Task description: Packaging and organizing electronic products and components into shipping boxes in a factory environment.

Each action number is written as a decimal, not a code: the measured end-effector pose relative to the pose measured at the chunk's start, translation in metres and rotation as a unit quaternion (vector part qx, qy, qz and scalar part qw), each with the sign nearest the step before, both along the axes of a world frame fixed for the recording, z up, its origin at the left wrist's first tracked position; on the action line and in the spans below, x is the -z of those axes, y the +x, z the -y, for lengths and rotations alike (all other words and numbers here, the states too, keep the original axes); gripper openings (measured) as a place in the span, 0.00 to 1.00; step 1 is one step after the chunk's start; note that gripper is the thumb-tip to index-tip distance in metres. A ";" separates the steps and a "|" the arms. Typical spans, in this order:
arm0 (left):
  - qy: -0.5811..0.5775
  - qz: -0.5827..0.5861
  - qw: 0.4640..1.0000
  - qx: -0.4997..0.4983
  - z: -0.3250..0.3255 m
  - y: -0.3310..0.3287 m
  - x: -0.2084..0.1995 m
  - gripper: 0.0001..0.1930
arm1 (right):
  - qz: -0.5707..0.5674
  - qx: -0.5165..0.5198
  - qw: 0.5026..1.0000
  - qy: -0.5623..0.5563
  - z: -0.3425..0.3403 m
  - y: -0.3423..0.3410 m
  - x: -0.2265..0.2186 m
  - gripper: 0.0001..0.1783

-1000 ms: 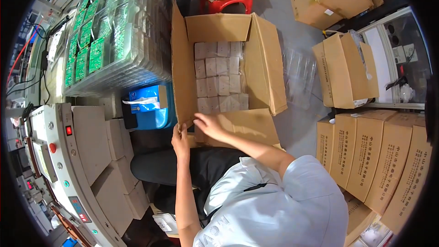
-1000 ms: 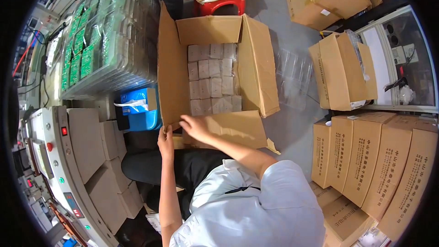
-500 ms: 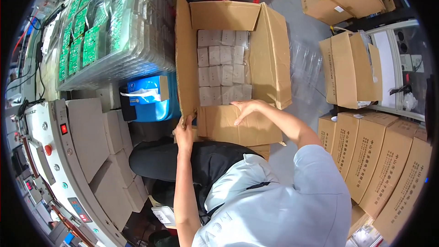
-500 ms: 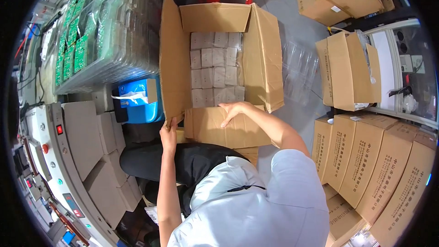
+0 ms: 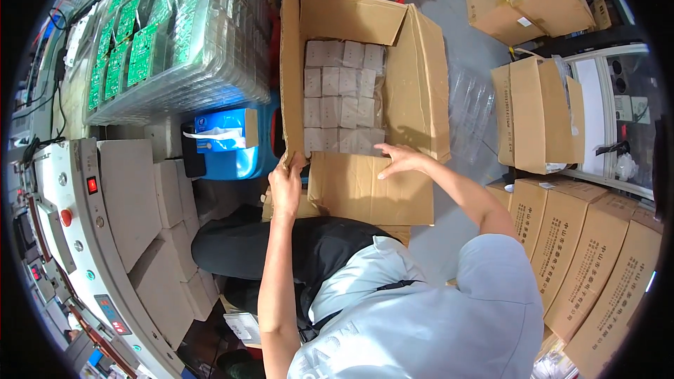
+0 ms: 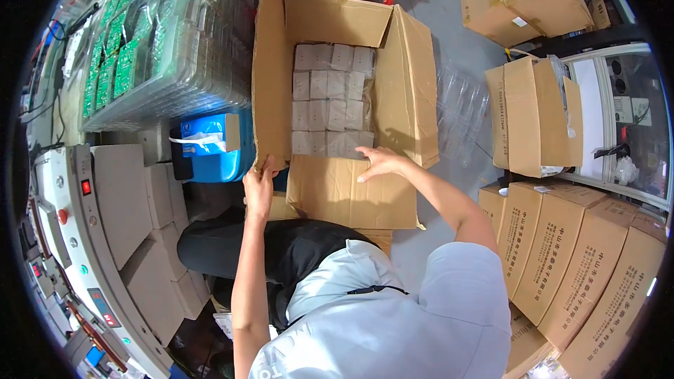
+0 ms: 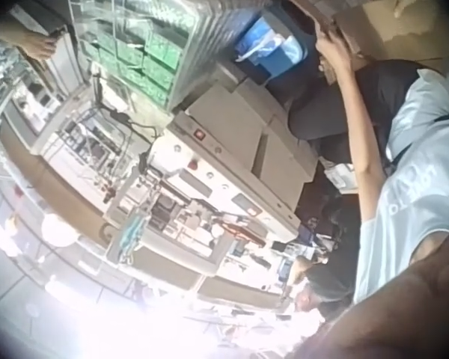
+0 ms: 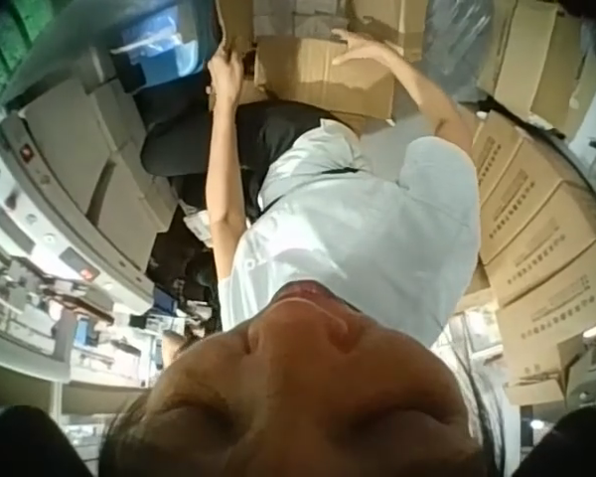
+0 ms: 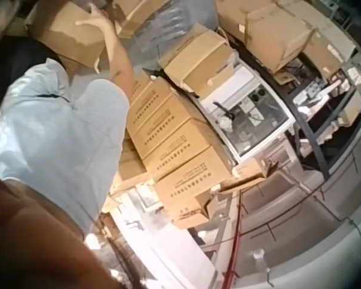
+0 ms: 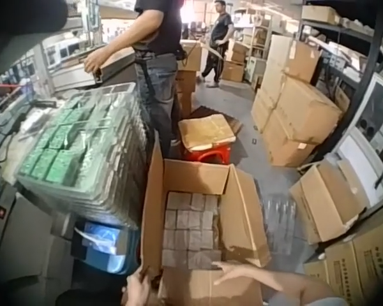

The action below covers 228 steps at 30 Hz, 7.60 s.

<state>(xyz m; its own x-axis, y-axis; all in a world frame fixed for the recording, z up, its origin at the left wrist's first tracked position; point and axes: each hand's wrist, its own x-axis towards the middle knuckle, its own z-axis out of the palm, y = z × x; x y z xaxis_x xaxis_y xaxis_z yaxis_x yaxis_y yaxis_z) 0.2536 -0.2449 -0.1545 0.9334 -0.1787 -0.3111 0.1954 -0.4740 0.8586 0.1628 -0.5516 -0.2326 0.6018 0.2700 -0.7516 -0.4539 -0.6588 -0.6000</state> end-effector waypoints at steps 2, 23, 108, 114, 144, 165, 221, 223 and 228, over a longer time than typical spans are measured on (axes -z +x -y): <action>-0.004 0.000 1.000 -0.007 0.002 0.008 -0.002 0.16 | 0.009 -0.024 1.000 0.003 0.005 -0.007 -0.004 0.60; -0.082 -0.012 0.996 -0.037 0.015 0.035 -0.024 0.17 | 0.045 0.585 0.785 0.199 0.079 -0.114 -0.017 0.34; 0.051 -0.271 0.937 0.215 0.011 -0.023 0.047 0.48 | 0.031 0.445 0.878 0.173 -0.068 0.041 0.032 0.54; -0.126 -0.189 0.967 0.116 0.041 -0.030 0.033 0.46 | -0.031 0.480 0.867 0.132 -0.044 0.036 0.004 0.54; 0.001 0.005 0.988 0.152 0.005 0.003 0.001 0.20 | 0.150 0.301 0.896 -0.292 -0.107 0.087 0.101 0.17; 0.295 0.242 0.920 0.084 -0.081 -0.047 -0.055 0.13 | 0.241 0.221 0.935 -0.136 -0.238 0.135 0.125 0.31; 0.245 0.408 0.879 -0.015 -0.112 -0.110 -0.054 0.11 | 0.243 -0.126 0.935 -0.225 -0.141 0.007 0.154 0.16; 0.240 0.407 0.881 -0.007 -0.113 -0.105 -0.053 0.11 | 0.237 -0.147 0.932 -0.230 -0.146 0.013 0.150 0.15; 0.230 0.407 0.884 0.011 -0.105 -0.094 -0.055 0.12 | 0.168 -0.190 0.949 -0.186 -0.126 0.025 0.150 0.17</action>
<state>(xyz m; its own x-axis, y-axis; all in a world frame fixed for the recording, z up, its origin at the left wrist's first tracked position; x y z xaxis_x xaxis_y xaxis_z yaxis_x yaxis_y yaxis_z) 0.1599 -0.1396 -0.0994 0.8790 -0.2284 0.4186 -0.4119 -0.8060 0.4251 0.1880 -0.4254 -0.3823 0.7369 0.2701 -0.6197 0.0355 -0.9309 -0.3635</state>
